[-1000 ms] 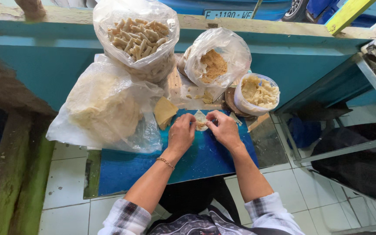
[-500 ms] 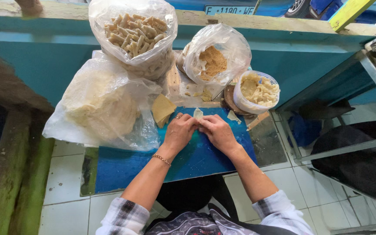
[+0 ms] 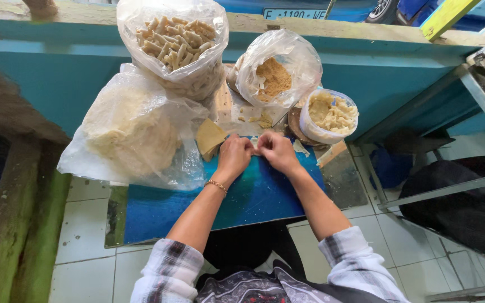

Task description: The person sits at a small table and folds thin square dough wrappers one at a time, pressing each fold closed and placing the folded piece on the table in a row. They occasionally reach into a plastic bag to take a new wrapper and place finished folded pieces in a container.

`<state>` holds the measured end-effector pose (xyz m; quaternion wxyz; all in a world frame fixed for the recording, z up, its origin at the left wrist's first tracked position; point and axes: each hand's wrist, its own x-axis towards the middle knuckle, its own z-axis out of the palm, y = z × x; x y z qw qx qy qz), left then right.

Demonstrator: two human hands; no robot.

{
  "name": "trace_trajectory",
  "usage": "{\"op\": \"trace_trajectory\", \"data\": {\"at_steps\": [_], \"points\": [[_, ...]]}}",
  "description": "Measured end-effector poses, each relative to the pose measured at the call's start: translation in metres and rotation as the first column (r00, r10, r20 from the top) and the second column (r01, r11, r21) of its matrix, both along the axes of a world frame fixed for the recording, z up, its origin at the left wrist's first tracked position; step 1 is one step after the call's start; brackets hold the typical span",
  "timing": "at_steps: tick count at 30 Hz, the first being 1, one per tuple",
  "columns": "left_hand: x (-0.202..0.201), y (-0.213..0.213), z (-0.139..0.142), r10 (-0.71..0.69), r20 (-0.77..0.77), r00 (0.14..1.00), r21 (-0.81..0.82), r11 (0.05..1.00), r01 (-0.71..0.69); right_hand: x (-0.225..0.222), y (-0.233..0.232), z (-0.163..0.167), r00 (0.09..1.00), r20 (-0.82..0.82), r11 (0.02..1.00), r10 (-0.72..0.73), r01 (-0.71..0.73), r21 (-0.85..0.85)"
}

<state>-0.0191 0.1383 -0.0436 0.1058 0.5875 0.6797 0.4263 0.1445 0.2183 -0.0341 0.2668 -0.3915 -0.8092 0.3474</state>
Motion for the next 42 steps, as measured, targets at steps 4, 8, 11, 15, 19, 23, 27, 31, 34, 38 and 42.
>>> {"op": "trace_trajectory", "data": {"at_steps": [4, 8, 11, 15, 19, 23, 27, 31, 34, 38, 42], "points": [[-0.004, 0.012, -0.004, 0.017, 0.129, 0.992, -0.13, 0.991, 0.0, 0.005, -0.034, 0.017, 0.994, 0.051, 0.834, 0.095, -0.108, 0.541], [0.002, 0.003, -0.001, 0.024, 0.142, 0.99, -0.028, 0.999, -0.02, -0.001, -0.039, 0.03, 0.992, 0.071, 0.851, 0.105, -0.126, 0.51], [0.001, -0.017, 0.006, -0.074, 0.085, 0.994, 0.042, 0.997, 0.07, 0.001, -0.04, 0.033, 0.986, 0.102, 0.886, 0.133, -0.164, 0.433], [0.009, -0.063, 0.014, -0.213, -0.011, 0.977, 0.098, 0.972, 0.214, 0.02, -0.065, 0.033, 0.977, 0.155, 0.923, 0.144, -0.19, 0.336], [0.025, -0.099, 0.018, -0.193, 0.008, 0.981, 0.057, 0.98, 0.192, 0.033, -0.091, 0.033, 0.993, 0.064, 0.959, 0.099, -0.112, 0.26], [0.03, -0.094, 0.026, -0.126, 0.012, 0.992, -0.019, 0.992, 0.126, 0.026, -0.096, 0.039, 0.999, 0.029, 0.997, -0.042, 0.044, -0.069], [0.025, -0.078, 0.04, -0.049, 0.073, 0.996, -0.22, 0.973, 0.064, 0.026, -0.112, 0.044, 1.0, 0.028, 0.889, -0.006, -0.007, 0.457], [0.029, -0.082, 0.046, -0.037, 0.092, 0.995, -0.195, 0.979, 0.055, 0.031, -0.117, 0.047, 0.995, 0.093, 0.821, 0.034, -0.081, 0.566], [0.033, -0.096, 0.041, -0.114, 0.025, 0.993, 0.019, 0.993, 0.114, 0.028, -0.105, 0.044, 0.997, 0.074, 0.888, 0.02, -0.052, 0.456], [0.035, -0.1, 0.034, -0.129, -0.096, 0.987, 0.054, 0.989, 0.134, 0.026, -0.098, 0.039, 0.996, 0.091, 0.922, 0.019, -0.052, 0.383], [0.033, -0.105, 0.032, -0.179, -0.054, 0.982, -0.039, 0.984, 0.177, 0.035, -0.112, 0.042, 0.986, 0.161, 0.945, 0.033, -0.083, 0.316]]}}
